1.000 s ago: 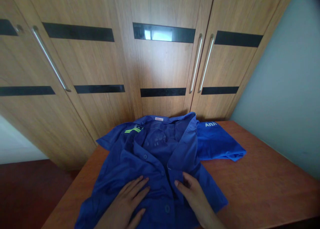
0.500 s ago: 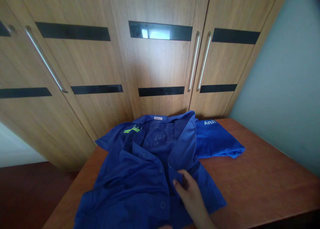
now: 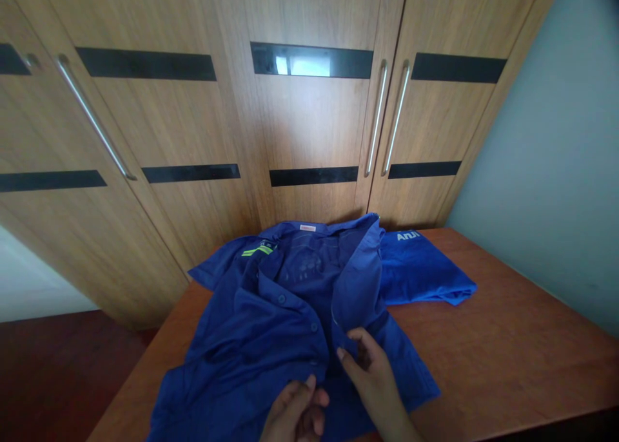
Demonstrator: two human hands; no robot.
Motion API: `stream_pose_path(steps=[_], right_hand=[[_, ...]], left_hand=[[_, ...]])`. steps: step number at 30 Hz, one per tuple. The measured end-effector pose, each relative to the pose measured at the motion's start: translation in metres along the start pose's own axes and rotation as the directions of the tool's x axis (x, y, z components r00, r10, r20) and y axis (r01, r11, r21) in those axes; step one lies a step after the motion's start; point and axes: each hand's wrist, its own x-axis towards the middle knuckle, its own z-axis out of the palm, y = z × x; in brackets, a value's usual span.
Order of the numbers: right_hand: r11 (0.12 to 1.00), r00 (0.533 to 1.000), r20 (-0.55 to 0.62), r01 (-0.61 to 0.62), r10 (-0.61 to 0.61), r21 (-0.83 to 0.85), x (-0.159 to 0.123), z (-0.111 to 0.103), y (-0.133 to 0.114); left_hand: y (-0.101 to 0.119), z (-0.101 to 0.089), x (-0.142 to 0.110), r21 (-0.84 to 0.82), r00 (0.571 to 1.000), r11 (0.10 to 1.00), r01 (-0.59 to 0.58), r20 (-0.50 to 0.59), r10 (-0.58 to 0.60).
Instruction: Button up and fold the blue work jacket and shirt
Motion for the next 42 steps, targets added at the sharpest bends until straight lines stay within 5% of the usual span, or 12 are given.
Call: stream_pose_path(steps=[3, 6, 9, 12, 16, 22, 31, 42], right_hand=[[1.0, 1.0, 0.031, 0.0, -0.001, 0.016, 0.0, 0.0, 0.002], [1.0, 0.998, 0.064, -0.006, 0.004, 0.029, 0.001, 0.0, 0.006], [1.0, 0.997, 0.074, -0.007, 0.005, 0.029, 0.002, -0.001, 0.009], [1.0, 0.999, 0.045, -0.013, 0.011, 0.027, 0.002, -0.002, 0.01], [0.999, 0.999, 0.03, 0.031, -0.031, 0.011, 0.001, -0.002, 0.009], [0.983, 0.985, 0.118, 0.139, -0.125, -0.119, -0.001, 0.002, 0.008], [0.984, 0.985, 0.152, 0.1, -0.077, -0.148, -0.004, 0.005, 0.009], [0.983, 0.965, 0.261, 0.081, -0.035, -0.168, -0.006, 0.006, 0.003]], left_hand=[[0.008, 0.002, 0.005, 0.075, 0.985, 0.983, -0.168, -0.027, 0.171], [0.015, 0.001, 0.007, 0.357, 0.906, 0.852, -0.384, -0.033, 0.422], [0.018, -0.003, 0.008, 0.721, 0.757, 0.473, -0.508, 0.111, 0.644], [0.016, -0.007, 0.013, 0.862, 0.617, 0.077, -0.501, 0.294, 0.73], [0.009, -0.012, 0.022, 0.903, 0.557, -0.139, -0.406, 0.365, 0.746], [0.007, -0.013, 0.023, 0.916, 0.615, -0.188, -0.355, 0.38, 0.691], [0.012, -0.003, 0.012, 0.862, 0.711, 0.143, -0.486, 0.295, 0.639], [0.006, -0.01, 0.022, 0.895, 0.529, -0.227, -0.384, 0.415, 0.74]])
